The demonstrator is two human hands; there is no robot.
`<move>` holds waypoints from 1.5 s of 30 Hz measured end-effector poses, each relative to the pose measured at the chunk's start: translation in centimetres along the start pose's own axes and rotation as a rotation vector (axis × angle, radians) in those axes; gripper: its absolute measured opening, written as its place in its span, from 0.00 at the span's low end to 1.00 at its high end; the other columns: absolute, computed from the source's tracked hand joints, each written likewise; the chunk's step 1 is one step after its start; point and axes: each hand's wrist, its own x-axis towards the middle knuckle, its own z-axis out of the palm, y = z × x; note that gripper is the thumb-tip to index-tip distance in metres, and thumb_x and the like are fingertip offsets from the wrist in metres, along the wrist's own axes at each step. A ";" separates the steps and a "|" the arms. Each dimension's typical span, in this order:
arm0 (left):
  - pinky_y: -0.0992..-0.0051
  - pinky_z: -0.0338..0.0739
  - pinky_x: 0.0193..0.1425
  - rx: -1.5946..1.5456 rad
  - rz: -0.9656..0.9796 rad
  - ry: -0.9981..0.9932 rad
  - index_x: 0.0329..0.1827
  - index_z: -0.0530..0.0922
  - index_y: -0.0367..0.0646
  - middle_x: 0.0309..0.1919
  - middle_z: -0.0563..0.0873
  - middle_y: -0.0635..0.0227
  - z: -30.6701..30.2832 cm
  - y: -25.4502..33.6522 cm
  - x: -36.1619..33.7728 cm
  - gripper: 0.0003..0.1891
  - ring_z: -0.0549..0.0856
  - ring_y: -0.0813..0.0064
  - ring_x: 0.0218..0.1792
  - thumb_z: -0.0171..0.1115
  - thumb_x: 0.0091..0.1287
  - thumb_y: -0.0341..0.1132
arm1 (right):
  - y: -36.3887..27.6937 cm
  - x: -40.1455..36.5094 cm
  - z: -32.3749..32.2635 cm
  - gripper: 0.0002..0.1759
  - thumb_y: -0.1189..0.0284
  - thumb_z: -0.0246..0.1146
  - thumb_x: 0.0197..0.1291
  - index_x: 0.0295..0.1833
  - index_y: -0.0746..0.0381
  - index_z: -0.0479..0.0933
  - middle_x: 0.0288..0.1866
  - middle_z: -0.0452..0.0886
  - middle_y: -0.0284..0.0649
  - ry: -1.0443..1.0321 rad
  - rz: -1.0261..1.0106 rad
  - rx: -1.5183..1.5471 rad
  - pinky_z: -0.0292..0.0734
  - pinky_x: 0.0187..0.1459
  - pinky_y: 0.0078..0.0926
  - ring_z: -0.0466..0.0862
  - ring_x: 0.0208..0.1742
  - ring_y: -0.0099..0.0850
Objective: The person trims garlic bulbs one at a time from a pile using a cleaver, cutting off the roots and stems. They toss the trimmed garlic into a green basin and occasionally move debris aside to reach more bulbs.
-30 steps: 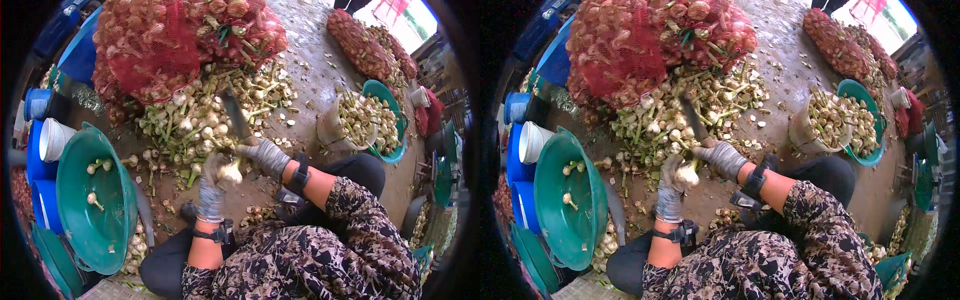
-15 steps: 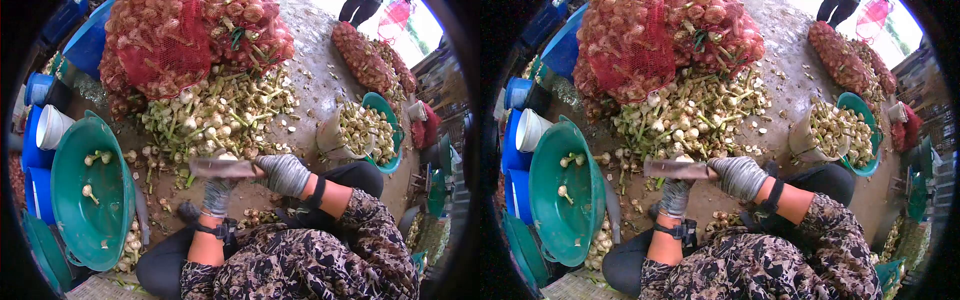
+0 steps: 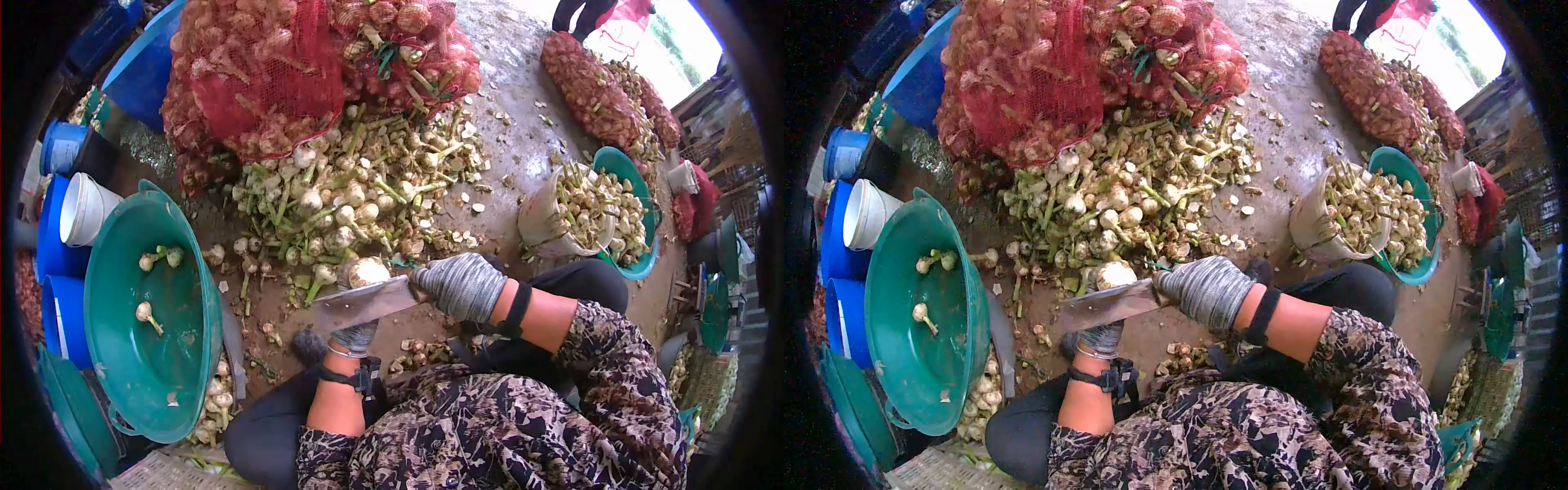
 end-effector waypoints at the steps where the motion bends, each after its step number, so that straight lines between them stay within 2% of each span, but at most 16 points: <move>1: 0.63 0.76 0.61 0.001 0.000 -0.005 0.69 0.66 0.44 0.63 0.75 0.66 -0.9 0.4 0.6 0.34 0.80 0.63 0.56 0.68 0.62 0.47 | 0.9 0.3 0.6 0.08 0.68 0.60 0.59 0.43 0.55 0.79 0.27 0.81 0.46 0.007 -0.020 -0.017 0.78 0.32 0.42 0.84 0.31 0.47; 4: 0.64 0.78 0.58 -0.302 -0.089 -0.130 0.68 0.68 0.44 0.63 0.74 0.62 -4.1 1.3 1.5 0.32 0.80 0.65 0.54 0.66 0.64 0.48 | 5.2 1.7 2.3 0.07 0.70 0.60 0.59 0.41 0.57 0.80 0.32 0.84 0.49 0.038 0.283 -0.072 0.80 0.36 0.41 0.85 0.36 0.48; 6: 0.61 0.80 0.54 -1.587 -0.786 0.240 0.67 0.68 0.43 0.61 0.76 0.57 -7.6 2.2 2.0 0.33 0.81 0.64 0.53 0.67 0.63 0.50 | 8.4 2.5 1.0 0.13 0.63 0.59 0.61 0.48 0.57 0.80 0.34 0.84 0.50 -0.120 0.454 -0.034 0.80 0.40 0.44 0.85 0.37 0.50; 8: 0.52 0.71 0.60 -0.669 -0.404 0.173 0.68 0.69 0.42 0.61 0.75 0.58 -16.2 1.6 5.8 0.34 0.80 0.58 0.47 0.60 0.65 0.55 | 9.3 2.5 2.6 0.13 0.61 0.62 0.61 0.46 0.57 0.78 0.33 0.83 0.51 0.143 0.547 0.029 0.78 0.40 0.44 0.84 0.36 0.52; 10: 0.52 0.70 0.64 -1.948 -0.167 0.704 0.70 0.66 0.39 0.60 0.78 0.57 -19.5 3.3 8.2 0.40 0.80 0.58 0.52 0.60 0.64 0.60 | 8.2 2.5 2.0 0.14 0.60 0.65 0.60 0.43 0.58 0.77 0.31 0.82 0.51 0.283 0.491 0.085 0.77 0.38 0.44 0.82 0.35 0.53; 13: 0.53 0.68 0.68 -2.233 -0.176 0.424 0.71 0.65 0.37 0.57 0.80 0.57 -18.0 -0.9 6.8 0.42 0.80 0.56 0.58 0.58 0.65 0.63 | 8.9 3.5 4.2 0.14 0.60 0.66 0.59 0.43 0.58 0.76 0.31 0.81 0.52 0.440 0.369 0.379 0.76 0.37 0.43 0.81 0.35 0.54; 15: 0.56 0.69 0.67 -2.011 -0.518 0.220 0.69 0.69 0.40 0.52 0.83 0.61 -13.5 -3.6 6.8 0.35 0.82 0.60 0.52 0.59 0.67 0.57 | 6.3 3.7 2.1 0.14 0.59 0.65 0.60 0.43 0.58 0.76 0.30 0.81 0.53 0.309 0.434 0.222 0.76 0.36 0.45 0.81 0.34 0.54; 16: 0.60 0.69 0.67 -1.441 -1.109 0.274 0.65 0.72 0.42 0.48 0.85 0.63 -7.6 -7.5 5.5 0.27 0.82 0.61 0.49 0.59 0.70 0.50 | 5.9 3.6 2.0 0.14 0.59 0.65 0.60 0.43 0.58 0.76 0.30 0.81 0.53 0.308 0.439 0.225 0.76 0.36 0.45 0.81 0.34 0.54; 19: 0.64 0.74 0.63 -0.184 -0.609 -0.139 0.66 0.70 0.41 0.55 0.83 0.60 12.4 -23.3 -8.3 0.26 0.80 0.65 0.57 0.63 0.67 0.38 | 4.8 3.4 1.1 0.13 0.59 0.63 0.61 0.41 0.58 0.76 0.29 0.81 0.51 0.227 0.450 0.210 0.76 0.35 0.48 0.82 0.32 0.54; 20: 0.63 0.73 0.64 -0.122 -0.966 0.134 0.67 0.69 0.37 0.55 0.82 0.51 12.9 -19.4 -7.0 0.40 0.81 0.53 0.56 0.75 0.52 0.45 | 4.9 3.5 1.2 0.13 0.59 0.63 0.61 0.41 0.58 0.76 0.29 0.81 0.51 0.228 0.461 0.205 0.76 0.35 0.48 0.82 0.32 0.54; 25: 0.62 0.75 0.61 0.416 -1.012 -0.406 0.67 0.69 0.44 0.54 0.82 0.50 9.5 -12.7 -1.0 0.44 0.82 0.55 0.55 0.78 0.46 0.48 | 5.8 2.9 4.2 0.17 0.61 0.68 0.56 0.47 0.59 0.78 0.34 0.82 0.51 0.173 0.410 0.256 0.78 0.38 0.41 0.83 0.37 0.50; 28: 0.60 0.78 0.57 -0.058 -1.090 -0.423 0.66 0.70 0.46 0.54 0.83 0.56 8.3 -13.4 -0.6 0.41 0.84 0.57 0.51 0.78 0.47 0.44 | 4.6 3.2 3.4 0.15 0.64 0.67 0.56 0.48 0.56 0.78 0.30 0.82 0.49 0.115 0.401 0.226 0.77 0.33 0.42 0.83 0.32 0.50; 32: 0.64 0.80 0.53 -1.773 -1.248 0.300 0.61 0.72 0.48 0.55 0.82 0.67 12.1 -14.2 -4.5 0.29 0.83 0.69 0.48 0.73 0.55 0.37 | 3.9 3.8 4.0 0.10 0.63 0.63 0.59 0.44 0.55 0.78 0.27 0.80 0.48 0.028 0.306 0.231 0.75 0.32 0.44 0.82 0.30 0.50; 41: 0.70 0.66 0.71 -1.819 -0.491 -0.082 0.68 0.66 0.40 0.66 0.72 0.65 7.5 -9.5 -4.7 0.22 0.72 0.71 0.62 0.45 0.78 0.43 | 0.9 3.5 2.9 0.10 0.72 0.62 0.53 0.42 0.57 0.77 0.32 0.82 0.47 0.021 0.016 0.154 0.78 0.35 0.46 0.84 0.37 0.50; 44: 0.68 0.64 0.74 -0.270 -0.245 -0.259 0.68 0.66 0.43 0.67 0.70 0.61 7.0 -10.0 -6.4 0.26 0.71 0.65 0.65 0.50 0.75 0.50 | 0.1 2.6 2.3 0.09 0.71 0.62 0.53 0.41 0.57 0.78 0.32 0.83 0.45 0.062 -0.031 0.127 0.78 0.34 0.45 0.85 0.36 0.48; 45: 0.68 0.65 0.73 -0.521 -0.355 -0.234 0.68 0.66 0.44 0.65 0.72 0.62 6.6 -9.4 -6.4 0.26 0.71 0.65 0.65 0.53 0.73 0.48 | -0.2 2.2 2.0 0.09 0.70 0.62 0.53 0.41 0.57 0.78 0.32 0.83 0.45 0.061 -0.040 0.125 0.78 0.34 0.45 0.85 0.36 0.47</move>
